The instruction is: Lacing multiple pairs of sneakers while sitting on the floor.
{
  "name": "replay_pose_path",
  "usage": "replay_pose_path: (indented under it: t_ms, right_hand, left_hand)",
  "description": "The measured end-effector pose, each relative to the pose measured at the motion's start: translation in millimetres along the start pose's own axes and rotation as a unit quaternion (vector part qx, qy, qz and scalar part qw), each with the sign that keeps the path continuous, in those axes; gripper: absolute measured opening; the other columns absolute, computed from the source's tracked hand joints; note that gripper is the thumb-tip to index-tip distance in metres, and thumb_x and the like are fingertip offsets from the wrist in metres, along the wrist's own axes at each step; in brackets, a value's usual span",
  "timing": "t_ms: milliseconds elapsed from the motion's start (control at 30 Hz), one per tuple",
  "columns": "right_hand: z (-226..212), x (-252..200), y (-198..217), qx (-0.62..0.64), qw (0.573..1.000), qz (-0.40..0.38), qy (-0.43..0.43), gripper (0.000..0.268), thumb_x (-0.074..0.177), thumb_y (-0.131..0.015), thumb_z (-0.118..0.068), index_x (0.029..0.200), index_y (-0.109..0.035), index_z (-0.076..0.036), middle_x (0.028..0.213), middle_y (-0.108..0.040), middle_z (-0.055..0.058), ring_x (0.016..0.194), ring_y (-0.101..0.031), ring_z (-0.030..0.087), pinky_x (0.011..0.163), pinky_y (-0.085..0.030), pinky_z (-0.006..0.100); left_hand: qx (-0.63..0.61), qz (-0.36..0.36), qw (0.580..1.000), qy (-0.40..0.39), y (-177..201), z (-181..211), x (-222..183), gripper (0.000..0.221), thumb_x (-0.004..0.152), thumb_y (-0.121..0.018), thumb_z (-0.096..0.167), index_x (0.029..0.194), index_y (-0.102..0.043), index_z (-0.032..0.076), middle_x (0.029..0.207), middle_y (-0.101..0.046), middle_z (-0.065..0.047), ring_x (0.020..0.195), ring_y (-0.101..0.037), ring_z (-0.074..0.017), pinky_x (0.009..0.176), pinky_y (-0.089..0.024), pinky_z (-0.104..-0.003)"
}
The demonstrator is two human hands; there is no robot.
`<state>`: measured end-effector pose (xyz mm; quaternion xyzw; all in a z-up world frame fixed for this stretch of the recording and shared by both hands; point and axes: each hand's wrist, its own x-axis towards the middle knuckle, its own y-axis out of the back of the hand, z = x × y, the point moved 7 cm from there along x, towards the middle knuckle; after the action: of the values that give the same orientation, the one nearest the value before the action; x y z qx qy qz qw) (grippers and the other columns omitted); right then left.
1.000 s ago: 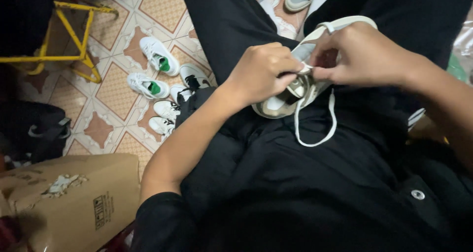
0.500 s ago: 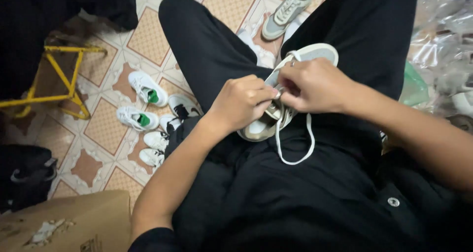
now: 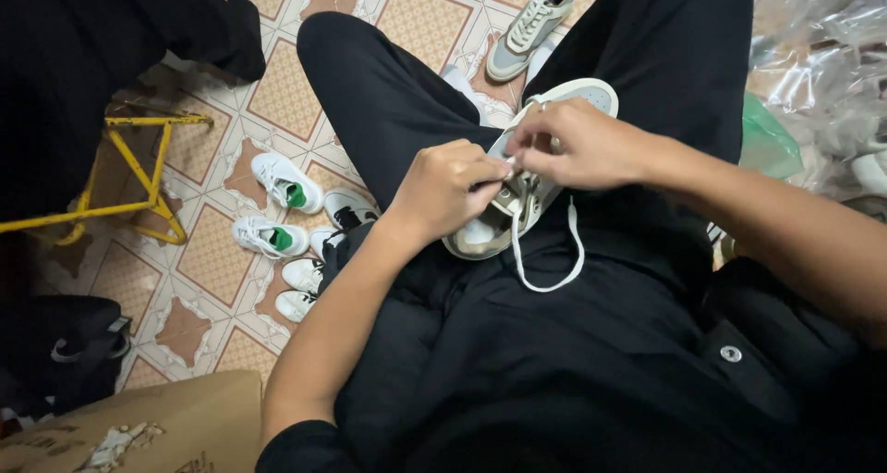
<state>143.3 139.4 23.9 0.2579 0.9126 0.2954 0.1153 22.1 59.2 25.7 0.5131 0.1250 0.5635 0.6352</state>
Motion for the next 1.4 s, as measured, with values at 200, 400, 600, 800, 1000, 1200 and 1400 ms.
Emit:
replay_pose_path:
  t_ms: [200, 400, 600, 800, 1000, 1200, 1400]
  right_hand:
    - [-19, -5, 1, -0.149, 0.982, -0.052, 0.106, 0.018, 0.092, -0.067, -0.015, 0.099, -0.078, -0.003, 0.088, -0.073, 0.019, 0.078, -0.075, 0.039, 0.061, -0.061, 0.051]
    - [3, -8, -22, -0.309, 0.930, -0.012, 0.198, 0.015, 0.089, -0.063, -0.025, 0.097, -0.068, -0.013, 0.084, -0.071, 0.010, 0.073, -0.073, 0.037, 0.053, -0.059, 0.052]
    - [54, 3, -28, -0.267, 0.956, 0.025, 0.118, 0.019, 0.088, -0.065, -0.030, 0.101, -0.061, -0.017, 0.081, -0.072, 0.004, 0.079, -0.076, 0.032, 0.058, -0.060, 0.048]
    - [78, 12, -17, 0.031, 0.997, 0.063, -0.032, 0.010, 0.093, -0.067, -0.021, 0.087, -0.068, -0.012, 0.074, -0.077, 0.006, 0.076, -0.076, 0.021, 0.065, -0.058, 0.034]
    - [85, 11, -31, 0.230, 0.969, 0.002, -0.085, 0.007, 0.093, -0.068, -0.005, 0.098, -0.072, -0.003, 0.082, -0.081, 0.011, 0.080, -0.078, 0.017, 0.074, -0.057, 0.028]
    - [78, 10, -32, 0.296, 0.947, -0.033, -0.122, 0.014, 0.096, -0.070, -0.009, 0.104, -0.076, 0.001, 0.074, -0.073, 0.012, 0.065, -0.062, 0.015, 0.053, -0.041, 0.027]
    - [73, 7, -27, 0.393, 0.917, -0.032, -0.070, 0.011, 0.091, -0.073, 0.002, 0.100, -0.066, -0.001, 0.071, -0.071, 0.013, 0.061, -0.067, 0.019, 0.058, -0.054, 0.032]
  left_hand:
    - [0.027, -0.010, 1.000, -0.011, 6, 11, 6, 0.007, 0.080, -0.082, 0.010, 0.080, -0.078, 0.016, 0.069, -0.069, 0.000, 0.068, -0.067, -0.0181, 0.057, -0.056, -0.026]
    - [0.051, -0.026, 0.998, -0.041, -8, 4, 0, 0.010, 0.075, -0.085, 0.014, 0.082, -0.077, 0.016, 0.072, -0.070, -0.001, 0.073, -0.069, -0.0190, 0.063, -0.058, -0.028]
    - [0.053, -0.009, 0.998, -0.024, -11, -4, -5, 0.012, 0.077, -0.082, 0.015, 0.087, -0.076, 0.018, 0.078, -0.072, -0.003, 0.081, -0.071, -0.0210, 0.071, -0.060, -0.031]
    - [0.039, -0.011, 0.999, -0.018, -23, -18, -7, 0.012, 0.082, -0.077, 0.019, 0.093, -0.078, 0.021, 0.080, -0.072, -0.002, 0.082, -0.071, -0.0243, 0.071, -0.057, -0.037]
    - [0.011, -0.015, 1.000, -0.021, -40, -24, -14, 0.013, 0.082, -0.074, 0.015, 0.093, -0.080, 0.019, 0.083, -0.072, -0.002, 0.082, -0.069, -0.0268, 0.064, -0.053, -0.043]
    - [-0.003, -0.037, 0.999, -0.017, -47, -23, -16, 0.015, 0.084, -0.074, 0.016, 0.097, -0.080, 0.019, 0.094, -0.075, 0.000, 0.092, -0.071, -0.0264, 0.071, -0.056, -0.042]
    - [-0.009, -0.018, 1.000, -0.017, -39, -22, -17, 0.018, 0.082, -0.076, 0.015, 0.099, -0.079, 0.020, 0.088, -0.072, -0.002, 0.086, -0.070, -0.0277, 0.068, -0.054, -0.042]
